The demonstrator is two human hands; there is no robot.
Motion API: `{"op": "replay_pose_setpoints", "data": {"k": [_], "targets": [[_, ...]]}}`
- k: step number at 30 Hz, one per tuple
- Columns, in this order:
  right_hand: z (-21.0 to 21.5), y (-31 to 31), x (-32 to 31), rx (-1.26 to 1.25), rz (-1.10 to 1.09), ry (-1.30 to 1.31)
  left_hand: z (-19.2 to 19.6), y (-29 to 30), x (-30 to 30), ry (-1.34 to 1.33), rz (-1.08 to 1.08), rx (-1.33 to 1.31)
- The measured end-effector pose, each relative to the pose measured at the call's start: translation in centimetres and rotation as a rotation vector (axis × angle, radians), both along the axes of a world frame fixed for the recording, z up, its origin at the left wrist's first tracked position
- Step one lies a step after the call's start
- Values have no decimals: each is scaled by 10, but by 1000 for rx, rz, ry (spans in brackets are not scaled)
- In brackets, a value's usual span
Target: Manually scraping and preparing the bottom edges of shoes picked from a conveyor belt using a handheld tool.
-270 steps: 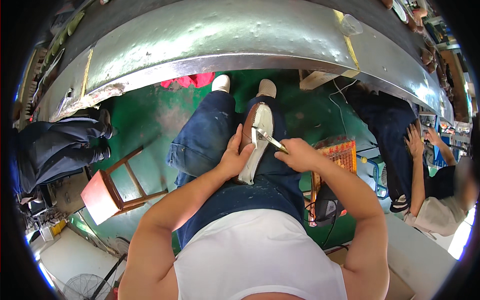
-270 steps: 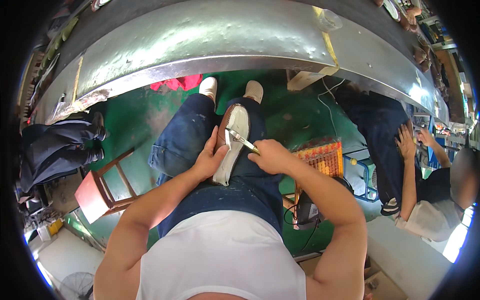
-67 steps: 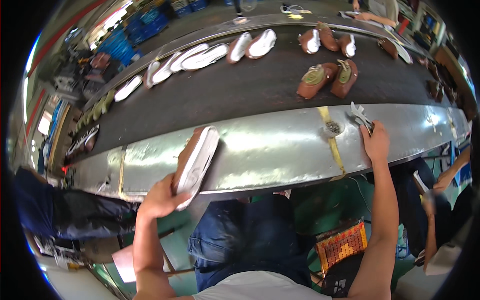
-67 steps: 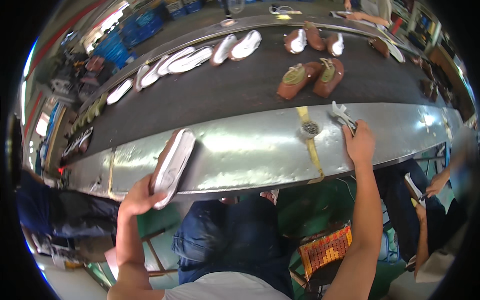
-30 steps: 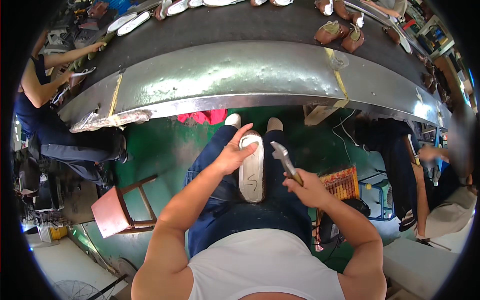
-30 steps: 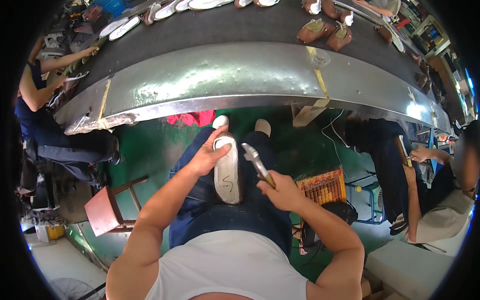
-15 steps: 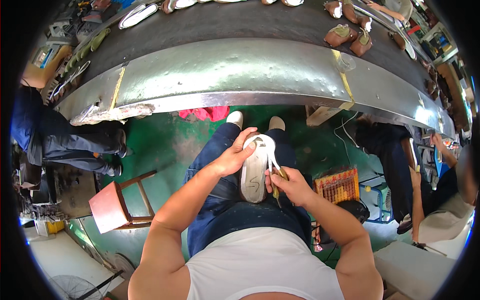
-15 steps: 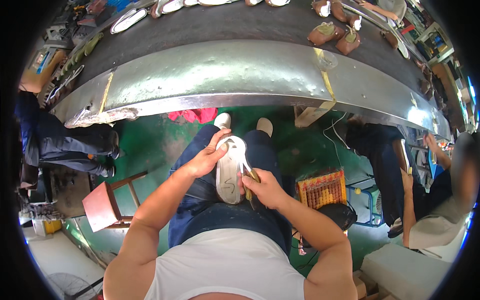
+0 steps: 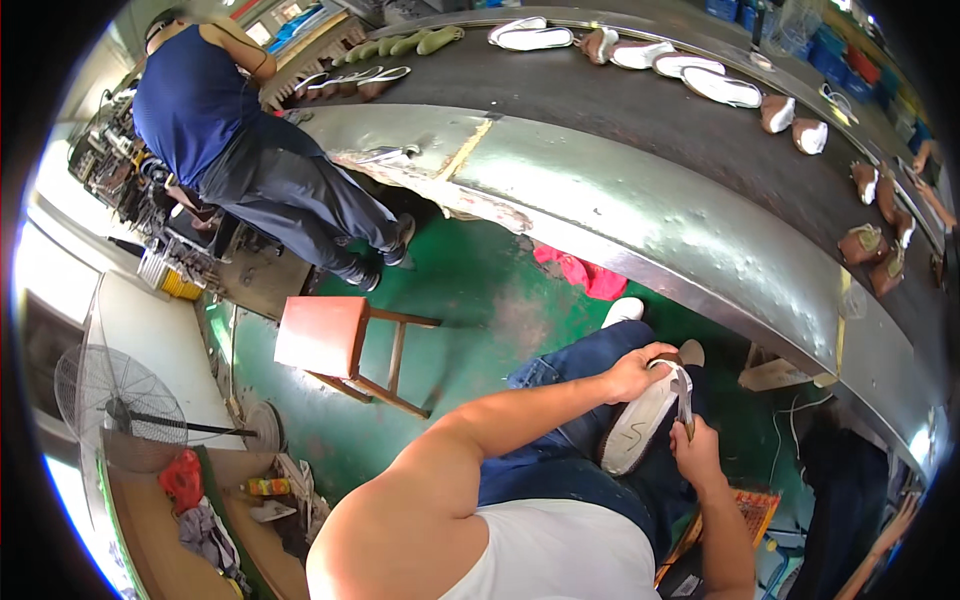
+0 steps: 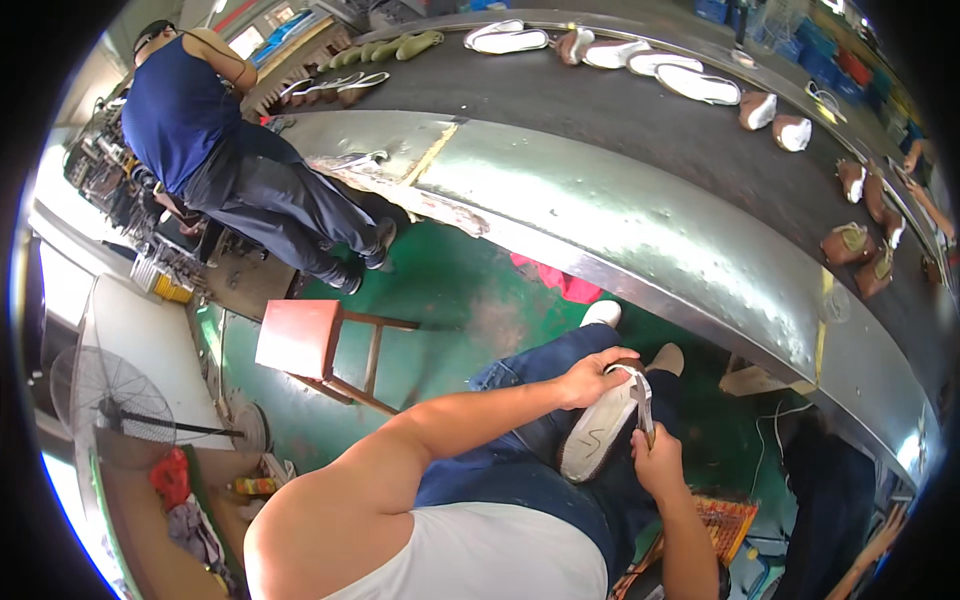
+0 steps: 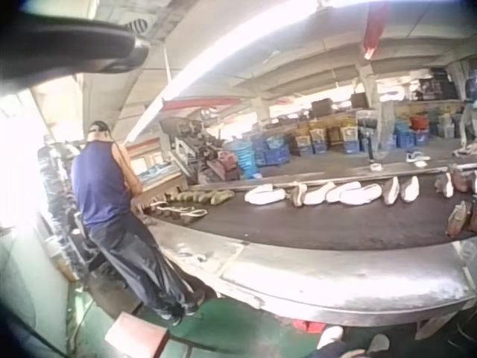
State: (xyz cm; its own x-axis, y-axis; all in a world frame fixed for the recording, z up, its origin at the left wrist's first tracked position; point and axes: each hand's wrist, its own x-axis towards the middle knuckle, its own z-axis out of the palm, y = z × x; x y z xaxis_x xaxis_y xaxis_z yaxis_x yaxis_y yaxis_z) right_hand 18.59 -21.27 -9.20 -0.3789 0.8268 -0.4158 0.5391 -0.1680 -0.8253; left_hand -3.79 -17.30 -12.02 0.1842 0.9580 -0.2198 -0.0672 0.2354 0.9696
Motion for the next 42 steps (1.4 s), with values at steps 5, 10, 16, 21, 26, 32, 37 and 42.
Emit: {"op": "replay_pose_setpoints", "data": {"k": [5,10,16,21,26,32,37,42], "targets": [[-25,3,1,424,55,-93,-1,10,-26,-305,-217,-158],[34,3,-5,419,218,-162,15,16,-22,-381,-89,-247],[54,-2,27,74,180,58,30,7,-9,-251,48,-148],[70,-28,31,236,17,236,67,-33,-11,50,-161,459],[41,-14,-6,442,-143,525,60,-77,-4,274,-373,763],[32,-17,-24,435,-63,563,38,-94,0,394,-253,912],[30,-4,-29,382,-105,566,28,-93,14,291,-115,842],[33,11,-34,354,-177,401,17,-79,4,398,-110,728]]}}
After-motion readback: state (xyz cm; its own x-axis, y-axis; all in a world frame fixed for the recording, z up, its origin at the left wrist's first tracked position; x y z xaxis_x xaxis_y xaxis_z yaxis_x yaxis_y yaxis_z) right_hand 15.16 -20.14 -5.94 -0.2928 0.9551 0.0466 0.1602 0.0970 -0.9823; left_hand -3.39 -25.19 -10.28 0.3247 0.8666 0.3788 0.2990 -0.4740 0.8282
